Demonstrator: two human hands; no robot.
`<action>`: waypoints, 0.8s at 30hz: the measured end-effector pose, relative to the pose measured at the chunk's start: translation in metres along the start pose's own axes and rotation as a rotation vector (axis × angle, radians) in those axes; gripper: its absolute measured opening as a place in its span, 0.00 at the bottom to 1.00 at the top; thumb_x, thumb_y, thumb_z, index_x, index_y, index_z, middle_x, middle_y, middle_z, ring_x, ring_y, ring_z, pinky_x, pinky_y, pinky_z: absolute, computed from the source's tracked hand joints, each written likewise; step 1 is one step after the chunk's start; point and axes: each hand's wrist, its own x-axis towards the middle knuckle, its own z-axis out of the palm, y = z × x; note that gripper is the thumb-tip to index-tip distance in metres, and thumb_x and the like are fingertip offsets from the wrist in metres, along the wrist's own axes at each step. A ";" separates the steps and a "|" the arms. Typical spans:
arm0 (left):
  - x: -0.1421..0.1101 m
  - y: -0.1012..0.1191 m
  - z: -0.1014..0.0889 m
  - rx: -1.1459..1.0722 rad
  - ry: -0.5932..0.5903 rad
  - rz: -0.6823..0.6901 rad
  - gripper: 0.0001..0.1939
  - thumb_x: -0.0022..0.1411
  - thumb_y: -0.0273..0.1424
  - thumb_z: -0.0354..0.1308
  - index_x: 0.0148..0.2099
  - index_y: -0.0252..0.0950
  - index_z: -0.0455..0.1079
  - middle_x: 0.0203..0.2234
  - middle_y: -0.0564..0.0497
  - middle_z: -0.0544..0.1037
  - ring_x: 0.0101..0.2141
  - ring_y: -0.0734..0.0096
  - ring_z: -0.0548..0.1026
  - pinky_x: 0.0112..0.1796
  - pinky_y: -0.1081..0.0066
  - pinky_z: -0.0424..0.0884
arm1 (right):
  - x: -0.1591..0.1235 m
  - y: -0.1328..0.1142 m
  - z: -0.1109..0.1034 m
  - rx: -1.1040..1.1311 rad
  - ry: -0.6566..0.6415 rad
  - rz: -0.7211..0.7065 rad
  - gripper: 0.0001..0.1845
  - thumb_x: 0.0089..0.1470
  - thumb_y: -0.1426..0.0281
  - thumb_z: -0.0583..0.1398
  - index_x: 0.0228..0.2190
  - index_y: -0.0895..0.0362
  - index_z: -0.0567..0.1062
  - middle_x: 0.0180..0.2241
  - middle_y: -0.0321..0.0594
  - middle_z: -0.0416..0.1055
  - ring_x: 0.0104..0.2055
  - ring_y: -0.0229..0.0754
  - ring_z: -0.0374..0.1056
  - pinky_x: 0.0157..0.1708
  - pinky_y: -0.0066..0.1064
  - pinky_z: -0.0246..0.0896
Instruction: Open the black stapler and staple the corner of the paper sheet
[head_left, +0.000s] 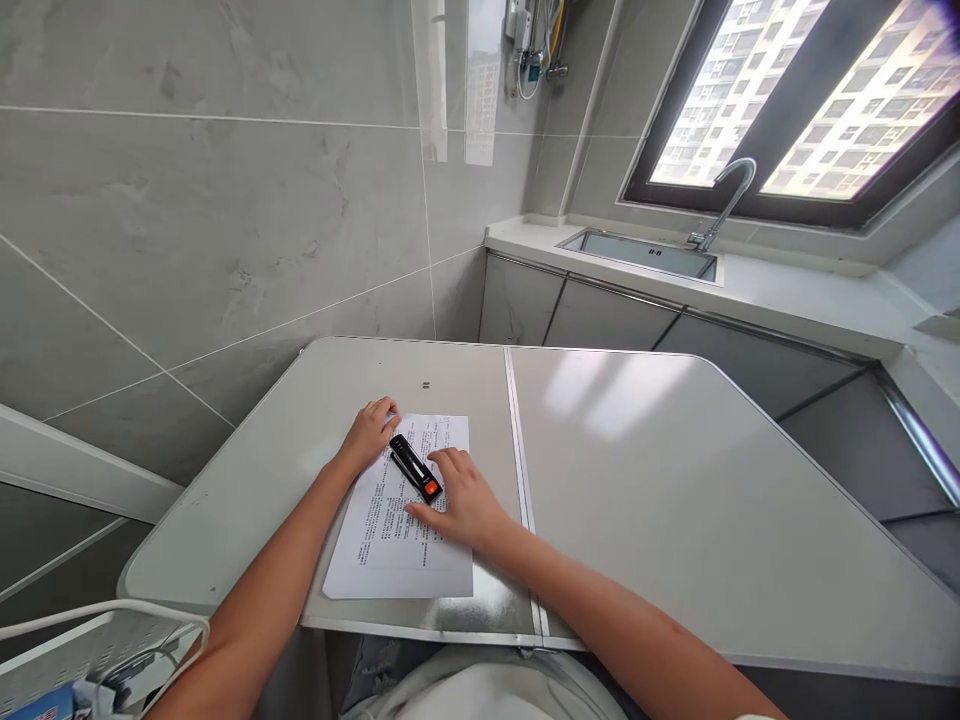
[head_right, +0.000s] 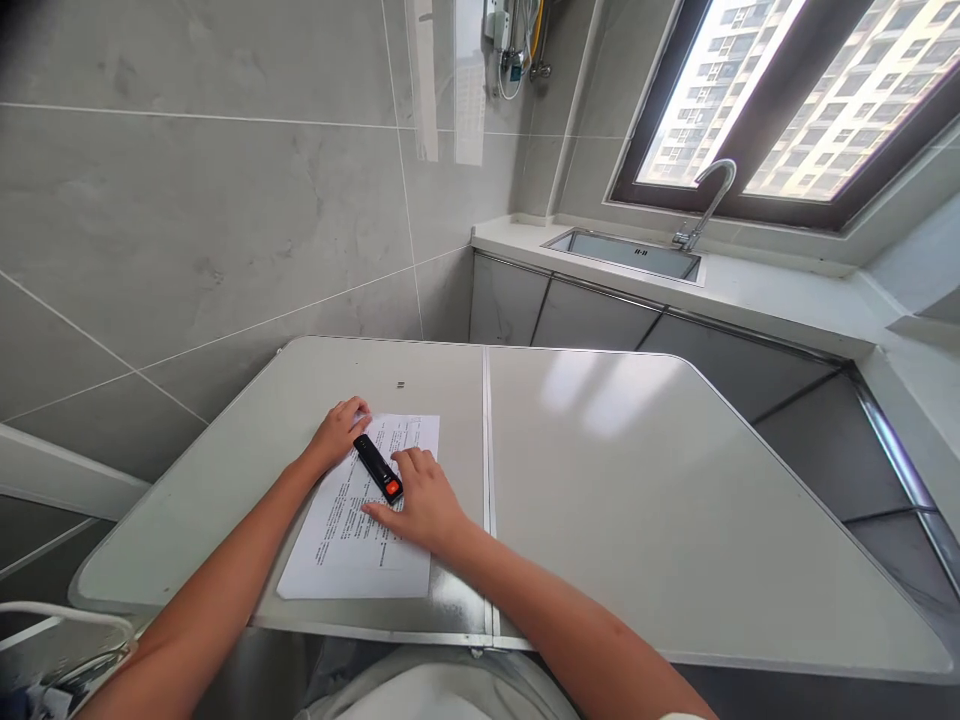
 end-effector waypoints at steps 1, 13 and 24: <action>0.000 0.003 0.000 -0.036 -0.013 -0.022 0.03 0.62 0.30 0.62 0.38 0.43 0.70 0.33 0.50 0.77 0.35 0.58 0.71 0.40 0.64 0.63 | 0.003 -0.001 0.006 -0.027 0.003 -0.012 0.37 0.56 0.55 0.69 0.60 0.53 0.65 0.57 0.49 0.67 0.59 0.57 0.61 0.59 0.51 0.61; -0.003 0.017 0.018 -0.403 0.028 -0.091 0.10 0.65 0.39 0.61 0.38 0.41 0.66 0.36 0.51 0.77 0.41 0.62 0.74 0.43 0.67 0.66 | -0.007 0.002 0.000 -0.183 -0.142 0.094 0.29 0.63 0.74 0.54 0.64 0.54 0.57 0.50 0.47 0.75 0.39 0.49 0.74 0.35 0.34 0.61; 0.012 0.076 0.103 -0.318 -0.038 -0.112 0.04 0.66 0.34 0.55 0.38 0.41 0.64 0.34 0.52 0.74 0.37 0.64 0.73 0.41 0.66 0.67 | -0.072 0.044 -0.083 -0.221 -0.049 0.246 0.25 0.65 0.70 0.54 0.61 0.52 0.62 0.44 0.43 0.77 0.38 0.48 0.74 0.37 0.33 0.60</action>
